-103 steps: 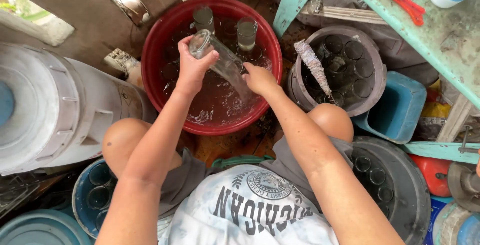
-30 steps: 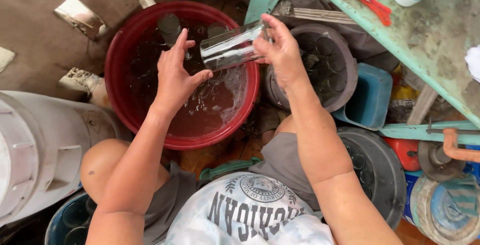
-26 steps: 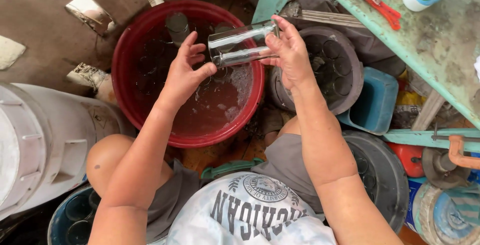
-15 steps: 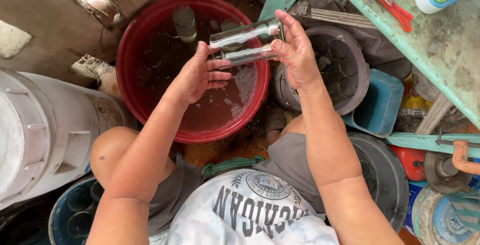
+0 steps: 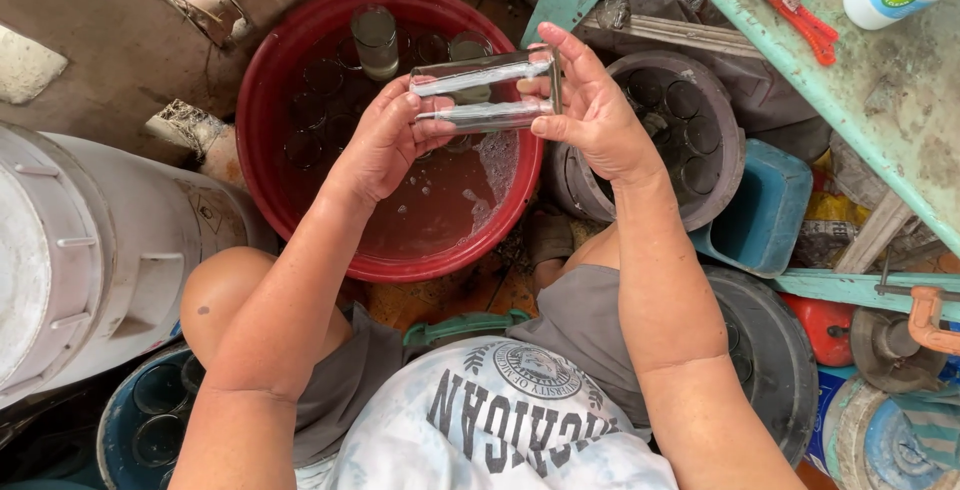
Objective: Washing glass cups and bottles in a basin of water using a handheld brush.
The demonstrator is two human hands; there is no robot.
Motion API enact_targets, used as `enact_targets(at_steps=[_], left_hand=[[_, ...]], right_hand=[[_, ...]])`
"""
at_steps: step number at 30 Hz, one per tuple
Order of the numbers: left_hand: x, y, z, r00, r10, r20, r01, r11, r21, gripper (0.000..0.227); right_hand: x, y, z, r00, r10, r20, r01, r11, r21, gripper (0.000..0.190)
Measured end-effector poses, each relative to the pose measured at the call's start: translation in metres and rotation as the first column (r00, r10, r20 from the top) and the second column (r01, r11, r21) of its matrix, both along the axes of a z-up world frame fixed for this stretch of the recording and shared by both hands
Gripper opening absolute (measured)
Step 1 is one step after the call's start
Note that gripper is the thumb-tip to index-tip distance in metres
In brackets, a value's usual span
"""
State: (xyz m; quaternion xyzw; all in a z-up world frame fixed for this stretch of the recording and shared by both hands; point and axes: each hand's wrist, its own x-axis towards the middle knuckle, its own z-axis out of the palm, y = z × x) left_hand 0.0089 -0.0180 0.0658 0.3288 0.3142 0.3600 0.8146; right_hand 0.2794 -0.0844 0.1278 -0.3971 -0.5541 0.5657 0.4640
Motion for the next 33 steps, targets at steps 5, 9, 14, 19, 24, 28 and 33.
enact_targets(at_steps=[5, 9, 14, 19, 24, 28, 33], left_hand=[[-0.002, 0.002, -0.003, 0.999, 0.053, -0.007, -0.052, 0.995, 0.088, 0.058], [-0.001, 0.001, -0.006, 0.998, 0.069, -0.001, -0.068, 0.993, 0.100, 0.059], [0.003, 0.001, -0.005, 0.997, 0.073, -0.023, -0.070, 0.993, 0.096, 0.059], [0.005, 0.000, -0.001, 0.995, 0.092, -0.032, -0.091, 0.996, 0.017, 0.048], [0.006, 0.002, -0.005, 0.989, 0.113, -0.091, -0.119, 0.991, -0.061, 0.047], [0.006, 0.002, -0.005, 0.991, 0.115, -0.063, -0.119, 0.991, -0.067, 0.046], [0.001, 0.004, -0.020, 0.994, 0.098, 0.040, -0.103, 0.983, 0.151, 0.061]], right_hand=[[-0.003, -0.001, 0.008, 0.995, 0.008, 0.103, 0.000, 0.997, -0.075, 0.088], [0.000, -0.001, 0.000, 0.990, -0.009, 0.139, 0.018, 0.998, -0.059, 0.089], [-0.001, 0.000, -0.003, 0.991, -0.045, 0.126, 0.047, 0.999, -0.009, 0.080], [-0.005, 0.000, -0.003, 0.979, -0.071, 0.192, 0.056, 0.995, 0.085, 0.069], [-0.014, 0.004, 0.000, 0.980, -0.191, 0.056, 0.197, 0.966, -0.166, 0.071], [-0.012, 0.006, 0.001, 0.980, -0.191, 0.049, 0.197, 0.962, -0.189, 0.083], [-0.011, 0.005, 0.000, 0.985, -0.168, -0.025, 0.162, 0.973, -0.165, 0.099]])
